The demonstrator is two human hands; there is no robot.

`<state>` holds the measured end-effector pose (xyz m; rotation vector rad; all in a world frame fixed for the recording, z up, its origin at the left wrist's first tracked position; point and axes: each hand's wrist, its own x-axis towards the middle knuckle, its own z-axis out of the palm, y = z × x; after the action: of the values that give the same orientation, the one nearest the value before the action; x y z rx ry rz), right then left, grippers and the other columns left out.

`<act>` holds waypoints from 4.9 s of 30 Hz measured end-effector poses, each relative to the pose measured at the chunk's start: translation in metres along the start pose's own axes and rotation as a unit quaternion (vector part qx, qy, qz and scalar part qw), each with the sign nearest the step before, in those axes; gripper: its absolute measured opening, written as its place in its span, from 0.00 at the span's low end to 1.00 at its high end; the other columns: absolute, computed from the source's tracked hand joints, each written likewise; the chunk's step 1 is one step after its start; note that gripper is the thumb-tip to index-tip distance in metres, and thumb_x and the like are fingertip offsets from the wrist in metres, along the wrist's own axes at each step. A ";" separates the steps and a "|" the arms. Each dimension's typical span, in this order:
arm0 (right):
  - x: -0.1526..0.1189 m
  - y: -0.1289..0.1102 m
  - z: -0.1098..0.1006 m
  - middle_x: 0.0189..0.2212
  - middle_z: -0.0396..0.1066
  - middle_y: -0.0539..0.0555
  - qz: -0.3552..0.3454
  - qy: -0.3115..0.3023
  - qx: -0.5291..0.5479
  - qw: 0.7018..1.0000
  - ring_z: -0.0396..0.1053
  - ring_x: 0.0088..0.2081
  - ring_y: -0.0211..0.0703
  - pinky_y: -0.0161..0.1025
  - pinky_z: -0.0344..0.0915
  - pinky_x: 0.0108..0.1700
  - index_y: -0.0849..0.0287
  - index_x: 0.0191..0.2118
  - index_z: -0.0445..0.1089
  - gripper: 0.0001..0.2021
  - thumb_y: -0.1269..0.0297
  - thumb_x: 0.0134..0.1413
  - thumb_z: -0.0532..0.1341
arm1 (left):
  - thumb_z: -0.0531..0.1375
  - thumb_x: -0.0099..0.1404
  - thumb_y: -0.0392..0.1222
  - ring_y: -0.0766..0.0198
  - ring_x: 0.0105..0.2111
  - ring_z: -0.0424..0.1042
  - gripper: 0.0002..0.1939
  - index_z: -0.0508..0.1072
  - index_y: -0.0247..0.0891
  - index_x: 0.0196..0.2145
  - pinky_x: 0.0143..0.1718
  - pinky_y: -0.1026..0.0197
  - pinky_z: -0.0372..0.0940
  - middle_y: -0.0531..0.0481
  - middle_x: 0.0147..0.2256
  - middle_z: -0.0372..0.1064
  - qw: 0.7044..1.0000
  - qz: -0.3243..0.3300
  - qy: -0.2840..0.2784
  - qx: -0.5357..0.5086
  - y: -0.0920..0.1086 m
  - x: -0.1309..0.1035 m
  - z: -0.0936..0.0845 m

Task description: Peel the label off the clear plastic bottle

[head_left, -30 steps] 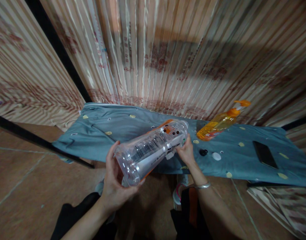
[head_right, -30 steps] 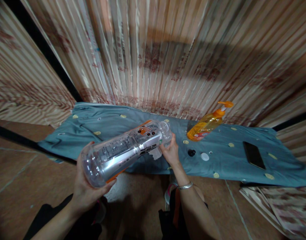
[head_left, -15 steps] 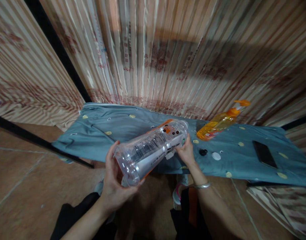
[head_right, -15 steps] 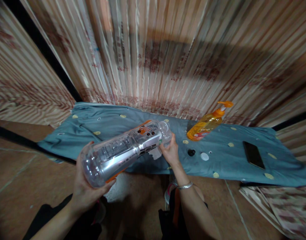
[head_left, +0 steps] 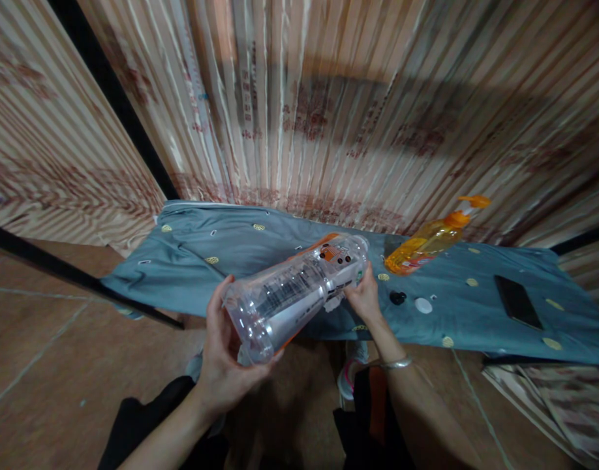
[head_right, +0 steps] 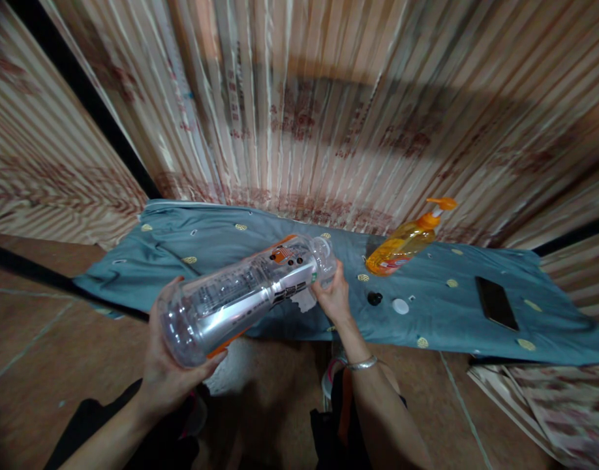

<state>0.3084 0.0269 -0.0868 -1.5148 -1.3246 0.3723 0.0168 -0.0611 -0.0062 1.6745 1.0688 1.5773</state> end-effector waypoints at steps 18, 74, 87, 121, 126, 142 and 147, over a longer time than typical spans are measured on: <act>0.000 0.002 0.001 0.41 0.79 0.56 -0.014 0.001 0.004 1.000 0.78 0.43 0.55 0.47 0.75 0.47 0.56 0.55 0.65 0.30 0.56 0.45 0.66 | 0.76 0.55 0.48 0.54 0.51 0.79 0.52 0.55 0.53 0.70 0.49 0.57 0.76 0.46 0.57 0.70 1.000 0.000 -0.005 0.011 0.000 0.000 -0.001; -0.001 -0.002 0.001 0.40 0.78 0.55 0.000 -0.002 0.010 1.000 0.77 0.40 0.54 0.47 0.74 0.43 0.55 0.53 0.64 0.28 0.57 0.44 0.64 | 0.76 0.49 0.50 0.46 0.52 0.78 0.53 0.56 0.45 0.67 0.50 0.49 0.76 0.41 0.56 0.69 0.998 -0.061 0.021 0.016 -0.002 -0.004 -0.001; 0.000 0.001 0.000 0.40 0.79 0.56 -0.005 0.001 0.002 1.000 0.78 0.39 0.54 0.45 0.74 0.40 0.56 0.54 0.64 0.29 0.56 0.43 0.64 | 0.77 0.50 0.49 0.48 0.52 0.78 0.53 0.56 0.46 0.68 0.51 0.50 0.76 0.42 0.56 0.70 0.998 -0.054 0.019 0.003 -0.002 -0.003 0.000; 0.000 0.005 0.001 0.39 0.79 0.53 -0.023 0.007 0.005 1.000 0.77 0.39 0.52 0.45 0.73 0.43 0.55 0.54 0.65 0.27 0.59 0.45 0.65 | 0.76 0.52 0.50 0.48 0.53 0.79 0.53 0.55 0.45 0.68 0.50 0.53 0.77 0.40 0.56 0.70 1.000 -0.015 0.006 0.016 -0.008 -0.003 0.000; 0.001 0.003 0.001 0.41 0.79 0.55 -0.019 0.005 0.004 1.000 0.78 0.40 0.54 0.45 0.73 0.43 0.56 0.55 0.66 0.30 0.59 0.43 0.65 | 0.76 0.53 0.49 0.51 0.50 0.80 0.53 0.54 0.45 0.69 0.47 0.55 0.78 0.42 0.54 0.71 1.000 -0.025 0.002 0.005 -0.006 -0.002 0.002; 0.000 -0.004 -0.001 0.37 0.78 0.53 0.011 0.002 -0.005 1.000 0.77 0.36 0.53 0.45 0.73 0.39 0.55 0.51 0.66 0.28 0.58 0.40 0.66 | 0.76 0.51 0.50 0.50 0.50 0.80 0.53 0.54 0.43 0.68 0.47 0.54 0.78 0.41 0.54 0.71 0.999 -0.038 0.010 -0.006 -0.004 -0.001 0.004; 0.001 -0.004 -0.001 0.39 0.78 0.54 0.009 0.007 0.005 1.000 0.77 0.38 0.53 0.46 0.73 0.42 0.55 0.53 0.66 0.28 0.58 0.41 0.65 | 0.76 0.50 0.50 0.50 0.49 0.80 0.54 0.54 0.44 0.67 0.47 0.52 0.78 0.41 0.53 0.71 0.999 -0.052 0.006 -0.009 -0.003 -0.001 0.005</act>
<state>0.3073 0.0265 -0.0830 -1.5189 -1.2973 0.3802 0.0208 -0.0601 -0.0098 1.5726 1.1275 1.5282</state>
